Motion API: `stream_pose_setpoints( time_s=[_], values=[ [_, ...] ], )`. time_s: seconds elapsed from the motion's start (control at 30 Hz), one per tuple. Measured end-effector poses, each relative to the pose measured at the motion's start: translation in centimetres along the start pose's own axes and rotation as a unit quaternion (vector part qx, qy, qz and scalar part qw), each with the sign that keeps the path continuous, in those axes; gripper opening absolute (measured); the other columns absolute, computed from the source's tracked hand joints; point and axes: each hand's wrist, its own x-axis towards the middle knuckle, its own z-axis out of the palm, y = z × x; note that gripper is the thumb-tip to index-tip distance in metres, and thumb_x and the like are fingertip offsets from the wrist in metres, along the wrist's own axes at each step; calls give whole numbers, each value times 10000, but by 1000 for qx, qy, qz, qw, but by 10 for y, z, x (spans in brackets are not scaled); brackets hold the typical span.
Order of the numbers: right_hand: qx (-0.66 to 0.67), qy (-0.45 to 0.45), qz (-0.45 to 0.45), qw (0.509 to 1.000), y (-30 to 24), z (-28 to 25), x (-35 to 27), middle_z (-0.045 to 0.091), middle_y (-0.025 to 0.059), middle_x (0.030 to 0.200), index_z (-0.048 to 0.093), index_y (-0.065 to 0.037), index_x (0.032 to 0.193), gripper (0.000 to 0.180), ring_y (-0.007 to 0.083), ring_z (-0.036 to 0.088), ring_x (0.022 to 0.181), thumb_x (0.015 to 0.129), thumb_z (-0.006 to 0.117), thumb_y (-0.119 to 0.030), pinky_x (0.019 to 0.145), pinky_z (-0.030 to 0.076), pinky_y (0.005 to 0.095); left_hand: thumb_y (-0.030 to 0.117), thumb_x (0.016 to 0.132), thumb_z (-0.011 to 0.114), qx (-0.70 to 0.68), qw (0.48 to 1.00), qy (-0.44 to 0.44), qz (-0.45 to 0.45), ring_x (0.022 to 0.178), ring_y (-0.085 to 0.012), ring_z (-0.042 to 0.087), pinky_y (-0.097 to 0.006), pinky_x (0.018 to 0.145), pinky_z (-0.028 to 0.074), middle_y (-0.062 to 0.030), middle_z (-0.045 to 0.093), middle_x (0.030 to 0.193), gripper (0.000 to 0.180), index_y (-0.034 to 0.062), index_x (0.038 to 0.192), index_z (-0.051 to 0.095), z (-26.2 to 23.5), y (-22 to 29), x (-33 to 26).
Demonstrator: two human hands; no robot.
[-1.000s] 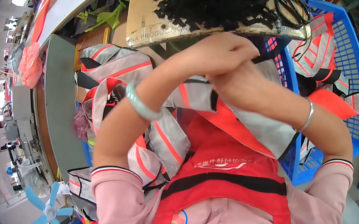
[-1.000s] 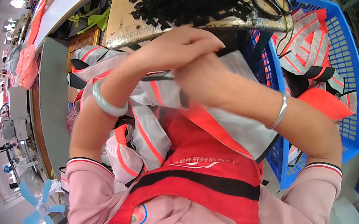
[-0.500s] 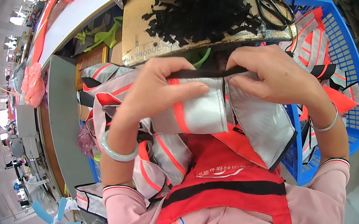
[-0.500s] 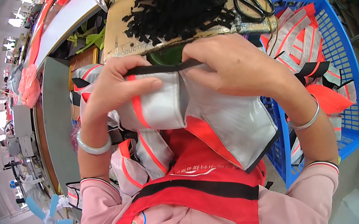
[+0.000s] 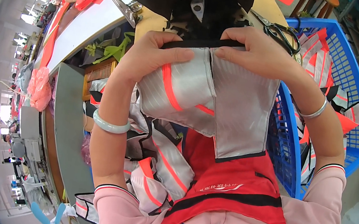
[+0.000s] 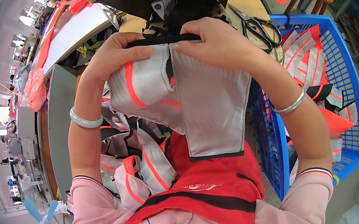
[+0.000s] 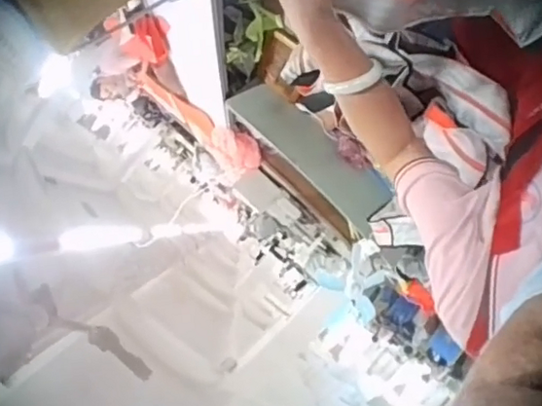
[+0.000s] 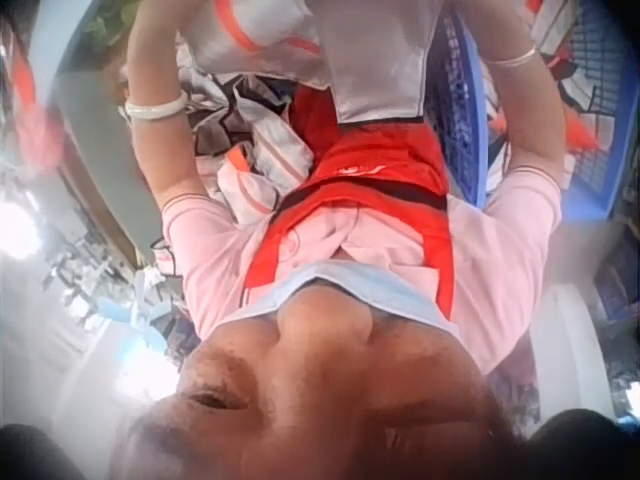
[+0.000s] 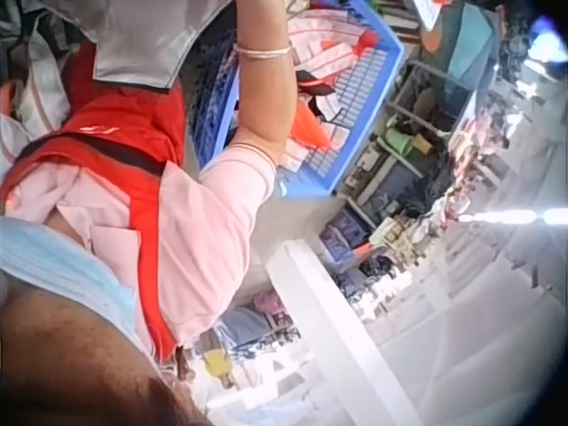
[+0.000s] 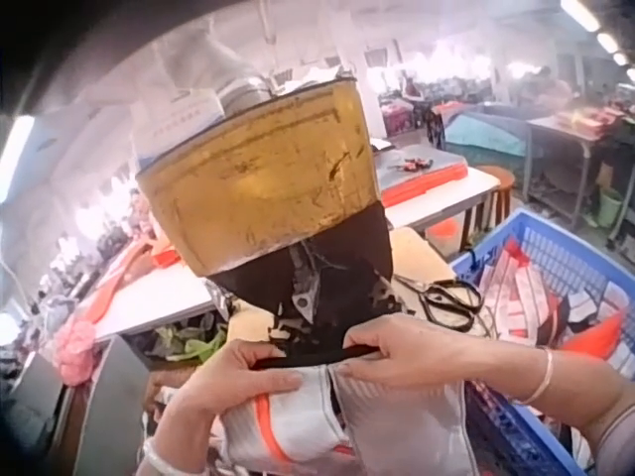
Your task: Trimming excess threads and organizing life vest components at an industrial workstation.
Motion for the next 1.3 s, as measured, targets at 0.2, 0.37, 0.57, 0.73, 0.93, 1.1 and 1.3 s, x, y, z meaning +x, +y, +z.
stream_pose_setpoints(
  time_s=[0.2,0.37,0.57,0.73,0.93,1.1,1.3],
  values=[
    [-19,1,-12,1000,11,-1,22,578,119,733,610,23,933,300,167,528,675,863,628,-267,642,431,305,256,748,785,-52,996,-60,-31,742,-115,624,-245,706,505,-69,673,883,481,-67,1074,643,-12,0,19],
    [-44,31,-27,998,22,-1,36,607,126,756,634,26,965,333,170,556,695,854,637,-287,672,451,298,223,762,778,-93,993,-59,-30,743,-128,638,-245,712,518,-72,683,897,431,-45,1075,653,-16,-4,30],
    [-44,32,-37,998,32,-4,44,625,128,776,637,28,976,367,163,578,725,855,645,-318,696,463,301,210,764,782,-112,992,-56,-30,750,-132,643,-244,732,522,-76,691,915,414,-29,1082,663,-16,-1,36],
    [-60,37,-33,997,30,-8,49,622,115,778,632,29,970,393,148,574,739,861,643,-348,714,464,292,203,768,780,-118,992,-46,-22,761,-129,645,-246,741,523,-75,693,916,400,-31,1073,668,-19,-1,40],
    [-48,48,3,998,27,-11,53,632,101,795,638,20,978,397,149,576,748,854,649,-356,725,463,282,205,776,770,-128,991,-41,-25,771,-130,648,-245,739,521,-82,694,912,382,-43,1051,671,-20,-1,45],
    [-40,74,3,996,19,-25,37,661,147,953,664,8,1015,462,236,630,902,797,660,-399,799,476,315,206,794,755,-123,992,11,-4,741,-110,625,-243,696,508,-58,680,869,335,-37,1008,666,-33,-10,41],
    [136,-77,-85,984,10,-28,-63,589,81,680,642,13,811,222,175,576,655,805,689,-205,606,454,307,255,854,706,6,999,-43,-24,709,-25,512,-216,667,446,60,615,814,276,3,964,677,-45,-29,-9]
  ],
)
